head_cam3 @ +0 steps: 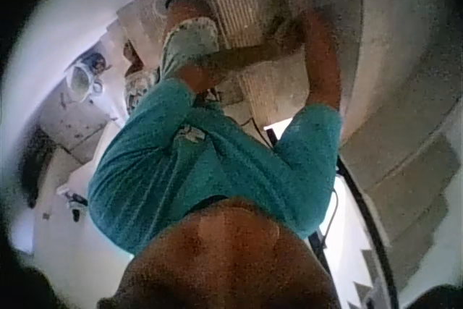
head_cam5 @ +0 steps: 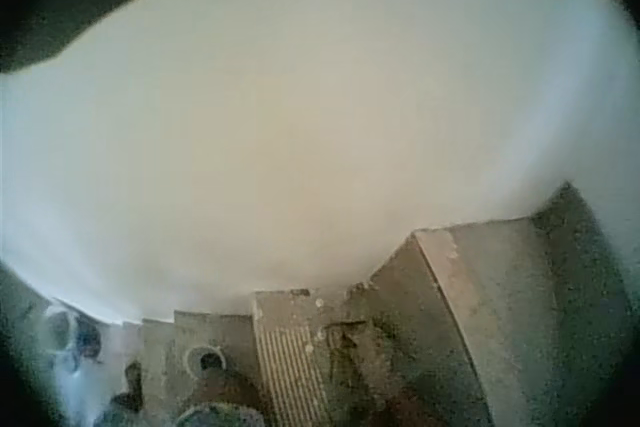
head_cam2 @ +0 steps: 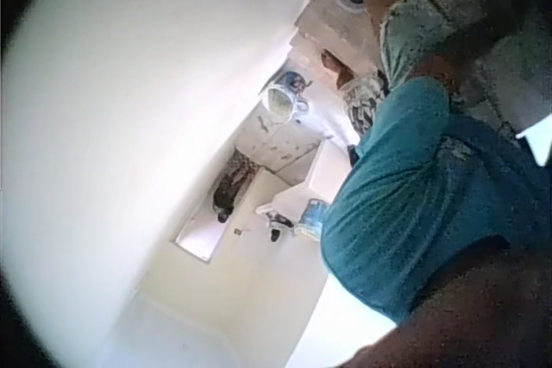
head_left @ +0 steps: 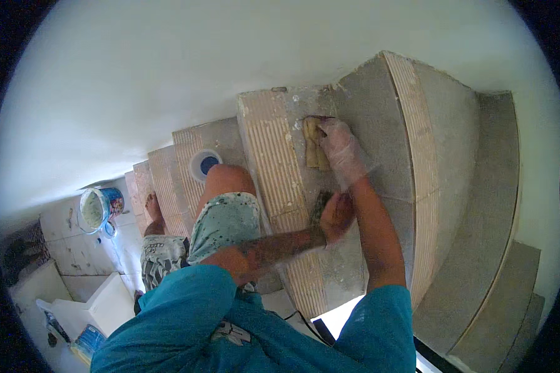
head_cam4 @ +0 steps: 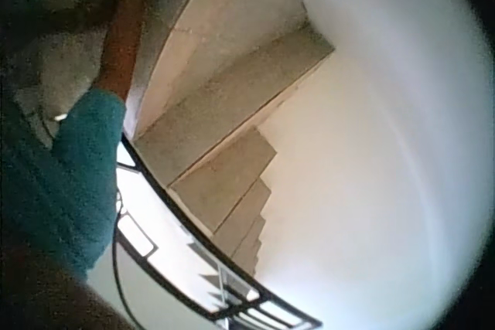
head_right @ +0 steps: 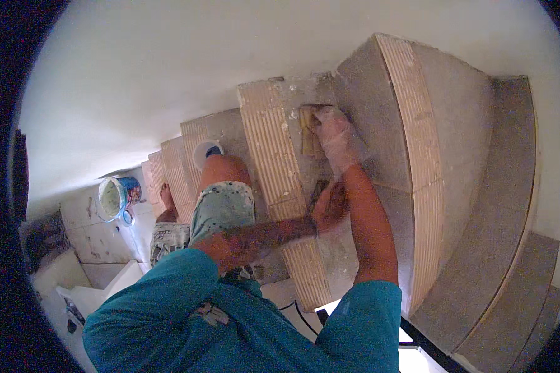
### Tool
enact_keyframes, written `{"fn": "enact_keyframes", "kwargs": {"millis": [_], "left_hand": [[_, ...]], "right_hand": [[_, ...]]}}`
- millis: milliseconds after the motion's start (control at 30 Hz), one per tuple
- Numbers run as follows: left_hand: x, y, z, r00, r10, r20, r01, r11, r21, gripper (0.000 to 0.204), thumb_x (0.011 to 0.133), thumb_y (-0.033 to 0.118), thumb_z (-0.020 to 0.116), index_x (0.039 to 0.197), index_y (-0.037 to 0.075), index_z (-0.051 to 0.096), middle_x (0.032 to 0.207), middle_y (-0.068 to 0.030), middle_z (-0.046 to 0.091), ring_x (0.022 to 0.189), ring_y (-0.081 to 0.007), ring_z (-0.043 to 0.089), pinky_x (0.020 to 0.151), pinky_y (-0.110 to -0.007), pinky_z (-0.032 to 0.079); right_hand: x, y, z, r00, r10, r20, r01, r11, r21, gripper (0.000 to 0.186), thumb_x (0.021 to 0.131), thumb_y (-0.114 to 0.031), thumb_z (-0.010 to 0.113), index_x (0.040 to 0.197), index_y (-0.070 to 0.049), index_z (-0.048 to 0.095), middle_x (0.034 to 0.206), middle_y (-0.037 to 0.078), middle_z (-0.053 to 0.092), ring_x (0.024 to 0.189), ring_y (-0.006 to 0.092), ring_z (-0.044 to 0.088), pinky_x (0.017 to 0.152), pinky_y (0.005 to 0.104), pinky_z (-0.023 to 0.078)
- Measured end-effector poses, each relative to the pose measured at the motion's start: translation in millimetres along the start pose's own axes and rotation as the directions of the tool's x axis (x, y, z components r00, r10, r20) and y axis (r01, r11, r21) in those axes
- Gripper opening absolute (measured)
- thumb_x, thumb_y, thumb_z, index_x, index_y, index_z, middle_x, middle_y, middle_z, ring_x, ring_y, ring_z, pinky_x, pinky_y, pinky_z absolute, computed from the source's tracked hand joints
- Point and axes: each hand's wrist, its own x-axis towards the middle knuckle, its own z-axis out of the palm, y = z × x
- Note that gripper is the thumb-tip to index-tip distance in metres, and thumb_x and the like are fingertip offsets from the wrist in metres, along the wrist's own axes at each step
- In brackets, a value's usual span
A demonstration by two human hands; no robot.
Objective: Applying sealant and cleaning stair tiles using a brush and sponge during renovation.
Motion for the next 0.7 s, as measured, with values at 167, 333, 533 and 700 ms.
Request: {"fn": "enact_keyframes", "kwargs": {"millis": [167, 333, 533, 700], "left_hand": [[-54.8, 164.9, -10.7, 0.649, -0.449, 0.614, -0.597, 0.199, 0.777, 0.043, 0.08, 0.032, 0.058, 0.112, 0.004, 0.055, 0.123, -0.0152, 0.049, 0.115, -0.0342, 0.043, 0.098, -0.048, 0.033], [-84.0, 311.0, -209.2, 0.904, 0.314, 0.291, -0.393, 0.339, 0.854, 0.031, 0.071, 0.005, 0.064, 0.1, 0.004, 0.056, 0.109, -0.0129, 0.053, 0.101, -0.0281, 0.05, 0.087, -0.036, 0.04], [-311.4, 244.0, -488.2, 0.879, 0.369, -0.3, 0.448, -0.426, 0.786, 0.023, 0.069, 0.013, 0.066, 0.082, 0.001, 0.051, 0.084, -0.0157, 0.051, 0.08, -0.0342, 0.048, 0.07, -0.043, 0.04], [-143.8, 59.4, -639.6, 0.739, 0.218, -0.637, 0.658, -0.033, 0.752, 0.046, 0.088, 0.037, 0.034, 0.113, 0.004, 0.053, 0.117, -0.0196, 0.049, 0.107, -0.0357, 0.046, 0.092, -0.045, 0.035]], "right_hand": [[-41.0, 4.1, 0.9, 0.992, 0.098, -0.079, -0.1, 0.995, -0.028, 0.023, 0.077, -0.005, 0.056, 0.099, -0.003, 0.063, 0.102, 0.017, 0.061, 0.098, 0.0341, 0.056, 0.085, 0.04, 0.046], [-132.4, -25.4, 18.1, 0.978, -0.021, -0.208, 0.007, 0.998, -0.069, 0.031, 0.08, -0.004, 0.053, 0.111, -0.005, 0.057, 0.115, 0.016, 0.056, 0.106, 0.0341, 0.053, 0.086, 0.041, 0.046], [-86.9, -3.2, 29.9, 0.982, -0.048, -0.181, 0.02, 0.988, -0.152, 0.04, 0.085, -0.006, 0.047, 0.125, 0.0, 0.046, 0.135, 0.019, 0.04, 0.125, 0.0353, 0.036, 0.104, 0.0431, 0.028], [-69.8, -62.5, 22.5, 0.996, -0.016, -0.083, 0.027, 0.992, 0.125, 0.043, 0.085, -0.004, 0.046, 0.127, 0.001, 0.043, 0.135, 0.021, 0.038, 0.125, 0.0349, 0.037, 0.103, 0.0411, 0.031]]}}
